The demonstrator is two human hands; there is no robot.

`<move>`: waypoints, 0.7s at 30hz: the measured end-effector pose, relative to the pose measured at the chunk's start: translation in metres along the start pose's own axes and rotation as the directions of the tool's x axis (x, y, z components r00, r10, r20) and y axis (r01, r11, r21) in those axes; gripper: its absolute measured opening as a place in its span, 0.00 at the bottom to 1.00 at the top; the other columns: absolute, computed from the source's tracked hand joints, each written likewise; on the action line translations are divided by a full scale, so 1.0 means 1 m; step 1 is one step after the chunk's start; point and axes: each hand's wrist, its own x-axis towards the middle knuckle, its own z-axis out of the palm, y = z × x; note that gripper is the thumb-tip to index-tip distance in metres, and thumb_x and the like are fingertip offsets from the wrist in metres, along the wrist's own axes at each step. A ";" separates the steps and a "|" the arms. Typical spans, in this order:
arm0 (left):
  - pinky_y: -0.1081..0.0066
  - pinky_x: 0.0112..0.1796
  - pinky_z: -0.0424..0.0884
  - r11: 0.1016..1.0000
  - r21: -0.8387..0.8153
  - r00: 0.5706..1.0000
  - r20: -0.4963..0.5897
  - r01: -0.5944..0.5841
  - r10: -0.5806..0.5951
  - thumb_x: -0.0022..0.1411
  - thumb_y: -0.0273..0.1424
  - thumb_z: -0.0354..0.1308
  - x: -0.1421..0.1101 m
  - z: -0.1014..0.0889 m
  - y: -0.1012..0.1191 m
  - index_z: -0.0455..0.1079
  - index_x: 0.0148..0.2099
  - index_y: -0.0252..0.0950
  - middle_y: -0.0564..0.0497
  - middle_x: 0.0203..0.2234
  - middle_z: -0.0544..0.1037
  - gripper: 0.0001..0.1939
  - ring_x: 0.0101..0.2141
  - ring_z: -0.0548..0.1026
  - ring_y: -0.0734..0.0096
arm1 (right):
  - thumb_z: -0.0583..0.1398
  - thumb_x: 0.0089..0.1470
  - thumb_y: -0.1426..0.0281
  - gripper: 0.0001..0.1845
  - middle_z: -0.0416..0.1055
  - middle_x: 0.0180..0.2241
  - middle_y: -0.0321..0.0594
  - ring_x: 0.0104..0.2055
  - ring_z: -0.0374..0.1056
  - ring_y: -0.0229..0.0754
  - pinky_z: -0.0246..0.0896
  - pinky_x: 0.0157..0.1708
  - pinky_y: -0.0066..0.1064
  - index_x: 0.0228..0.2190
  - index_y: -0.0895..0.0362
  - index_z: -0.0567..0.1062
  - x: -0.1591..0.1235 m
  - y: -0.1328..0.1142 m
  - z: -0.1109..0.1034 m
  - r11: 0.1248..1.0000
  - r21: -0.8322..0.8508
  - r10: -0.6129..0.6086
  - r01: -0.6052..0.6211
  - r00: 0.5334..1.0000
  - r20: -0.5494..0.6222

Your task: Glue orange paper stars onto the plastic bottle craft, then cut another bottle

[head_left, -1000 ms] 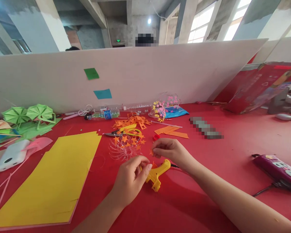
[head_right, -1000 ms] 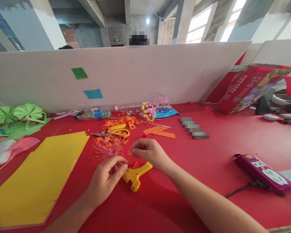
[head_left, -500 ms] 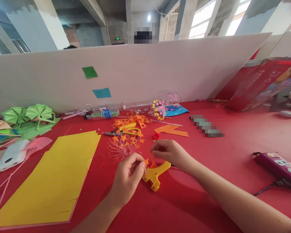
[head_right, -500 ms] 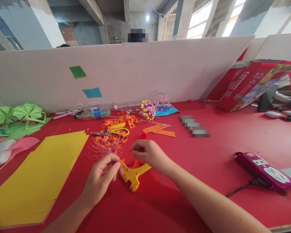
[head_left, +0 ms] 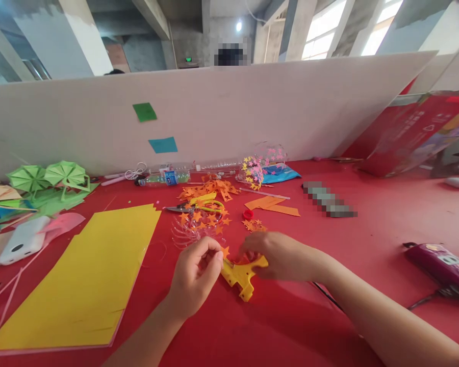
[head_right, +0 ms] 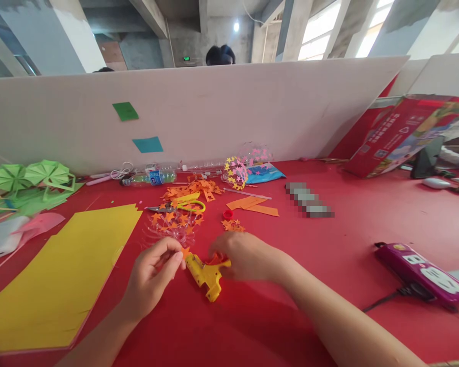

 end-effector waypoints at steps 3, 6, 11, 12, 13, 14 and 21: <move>0.76 0.22 0.58 0.998 0.048 0.996 0.073 -0.052 0.048 0.64 0.30 0.48 -0.001 0.004 0.002 0.60 0.29 0.37 0.57 0.19 0.63 0.10 0.20 0.61 0.78 | 0.61 0.44 0.78 0.26 0.70 0.43 0.43 0.45 0.68 0.47 0.61 0.43 0.35 0.48 0.54 0.71 -0.009 -0.011 0.010 0.972 -0.228 -0.054 0.061 0.998 0.037; 0.76 0.23 0.59 0.993 0.073 0.990 0.111 -0.091 0.083 0.64 0.30 0.47 -0.003 0.005 0.001 0.60 0.29 0.37 0.57 0.19 0.63 0.10 0.20 0.60 0.78 | 0.59 0.48 0.78 0.21 0.69 0.43 0.48 0.45 0.67 0.51 0.62 0.43 0.39 0.46 0.58 0.71 -0.008 -0.017 0.027 0.903 -0.424 -0.080 0.071 0.997 -0.003; 0.77 0.23 0.61 0.997 0.043 0.995 -0.072 -0.068 0.071 0.65 0.31 0.49 -0.001 -0.005 -0.002 0.63 0.31 0.37 0.56 0.21 0.67 0.09 0.21 0.63 0.78 | 0.55 0.47 0.84 0.26 0.67 0.42 0.45 0.36 0.69 0.43 0.61 0.33 0.31 0.48 0.56 0.70 -0.002 -0.016 0.029 0.917 -0.389 -0.071 0.088 0.996 0.057; 0.77 0.23 0.62 0.998 0.018 0.991 -0.120 -0.056 0.058 0.64 0.32 0.49 0.000 -0.008 -0.003 0.63 0.31 0.37 0.56 0.21 0.68 0.08 0.21 0.64 0.78 | 0.55 0.46 0.84 0.27 0.66 0.42 0.44 0.33 0.68 0.40 0.59 0.29 0.29 0.48 0.55 0.70 -0.003 -0.014 0.023 0.939 -0.326 -0.085 0.113 0.992 0.097; 0.77 0.23 0.62 0.999 -0.010 0.985 -0.169 -0.047 0.045 0.64 0.32 0.50 0.001 -0.010 -0.003 0.64 0.32 0.37 0.56 0.21 0.69 0.08 0.20 0.64 0.78 | 0.56 0.44 0.85 0.28 0.66 0.43 0.43 0.30 0.67 0.37 0.56 0.26 0.27 0.47 0.54 0.70 -0.004 -0.013 0.016 0.960 -0.244 -0.104 0.136 0.985 0.140; 0.77 0.22 0.62 0.998 -0.040 0.976 -0.217 -0.039 0.030 0.64 0.32 0.51 0.002 -0.012 -0.004 0.64 0.32 0.37 0.56 0.21 0.70 0.07 0.20 0.64 0.79 | 0.57 0.41 0.85 0.29 0.66 0.43 0.41 0.29 0.66 0.35 0.53 0.23 0.25 0.46 0.53 0.71 -0.007 -0.012 0.008 0.978 -0.136 -0.131 0.157 0.975 0.180; 0.78 0.20 0.60 0.990 -0.142 0.929 -0.368 -0.024 -0.031 0.62 0.32 0.52 0.002 -0.007 -0.003 0.64 0.32 0.38 0.57 0.20 0.68 0.07 0.18 0.62 0.79 | 0.60 0.45 0.76 0.11 0.68 0.32 0.35 0.29 0.62 0.35 0.58 0.27 0.25 0.34 0.55 0.68 -0.016 -0.017 -0.021 0.889 0.410 -0.166 0.204 0.978 -0.127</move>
